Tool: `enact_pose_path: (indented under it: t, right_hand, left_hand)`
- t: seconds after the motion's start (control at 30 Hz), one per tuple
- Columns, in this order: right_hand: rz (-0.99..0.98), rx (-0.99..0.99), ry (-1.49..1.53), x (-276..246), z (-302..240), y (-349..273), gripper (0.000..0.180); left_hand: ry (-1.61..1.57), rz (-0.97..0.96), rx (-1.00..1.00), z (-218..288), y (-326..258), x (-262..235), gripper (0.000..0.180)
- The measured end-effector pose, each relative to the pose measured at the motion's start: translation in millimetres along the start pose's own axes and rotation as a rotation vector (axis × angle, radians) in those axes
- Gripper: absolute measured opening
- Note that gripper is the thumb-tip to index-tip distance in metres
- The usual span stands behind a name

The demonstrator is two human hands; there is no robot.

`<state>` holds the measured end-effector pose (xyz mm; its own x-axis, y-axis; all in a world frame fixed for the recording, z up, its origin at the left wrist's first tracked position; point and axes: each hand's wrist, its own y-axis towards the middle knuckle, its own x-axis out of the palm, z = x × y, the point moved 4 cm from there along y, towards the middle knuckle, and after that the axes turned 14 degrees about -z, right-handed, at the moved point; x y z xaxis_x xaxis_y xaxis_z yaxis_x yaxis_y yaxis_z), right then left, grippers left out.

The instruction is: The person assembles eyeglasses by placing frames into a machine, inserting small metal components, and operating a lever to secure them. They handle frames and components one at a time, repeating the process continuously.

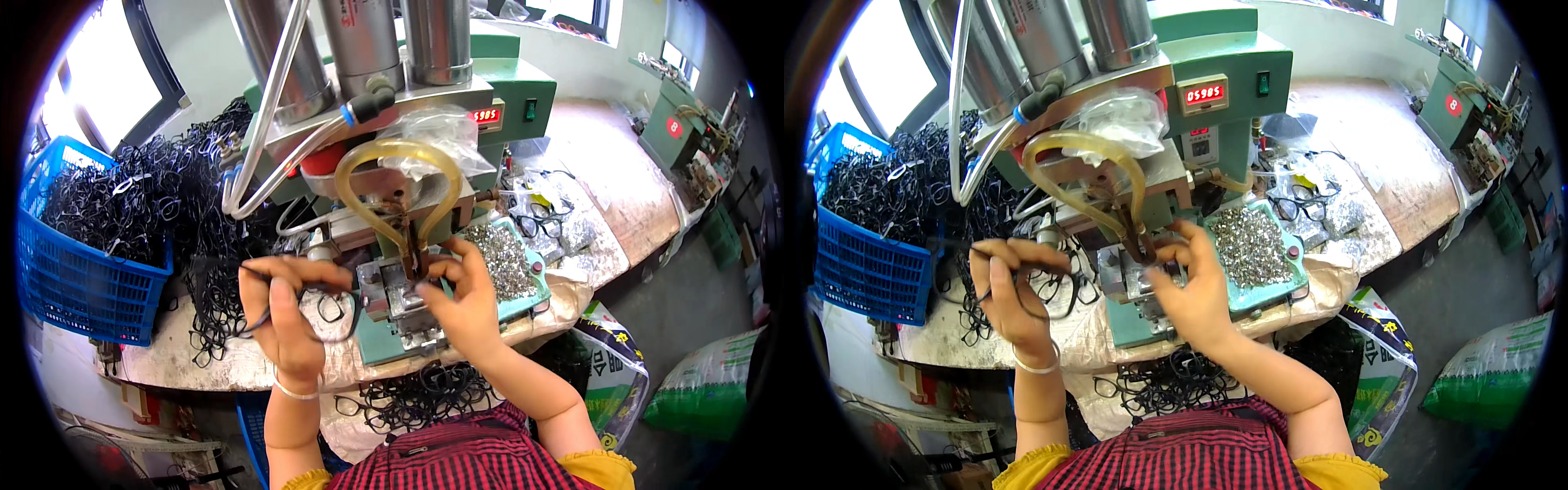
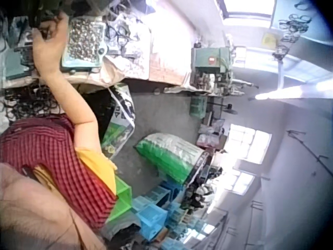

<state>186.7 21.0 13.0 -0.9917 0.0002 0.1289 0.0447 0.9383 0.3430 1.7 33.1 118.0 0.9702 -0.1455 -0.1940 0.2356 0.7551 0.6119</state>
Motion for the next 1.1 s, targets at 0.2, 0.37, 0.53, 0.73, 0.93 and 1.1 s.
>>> enact_pose_path:
  t: [0.2, 0.37, 0.53, 0.73, 0.93, 1.1]
  right_hand:
    - [-0.162, -0.085, -0.774, -49.4, -10.8, -3.0, 0.031]
    - [0.16, 0.111, -1.25, -132.4, 61.7, -27.6, 0.023]
    - [0.214, -0.027, -1.209, -123.4, 64.0, -16.4, 0.015]
    - [0.025, 0.072, -1.489, -83.1, 86.8, 33.4, 0.017]
    - [0.342, 0.068, -0.715, -135.7, 67.9, -36.6, 0.014]
    - [0.497, -0.016, -0.2, -146.1, 94.7, -32.2, 0.016]
  left_hand:
    - [-0.911, -0.57, -0.898, -26.6, -71.2, 59.7, 0.025]
    - [-1.223, -0.439, -1.031, -59.1, -90.9, 93.2, 0.019]
    - [-1.196, -0.398, -1.022, -61.7, -91.9, 96.4, 0.018]
    - [-1.288, -0.513, -0.996, -68.9, -95.2, 83.9, 0.029]
    - [-0.657, -0.109, -0.819, -104.1, -163.7, -19.5, 0.03]
    - [-0.013, 0.234, -0.501, -145.2, -126.9, -113.3, 0.011]
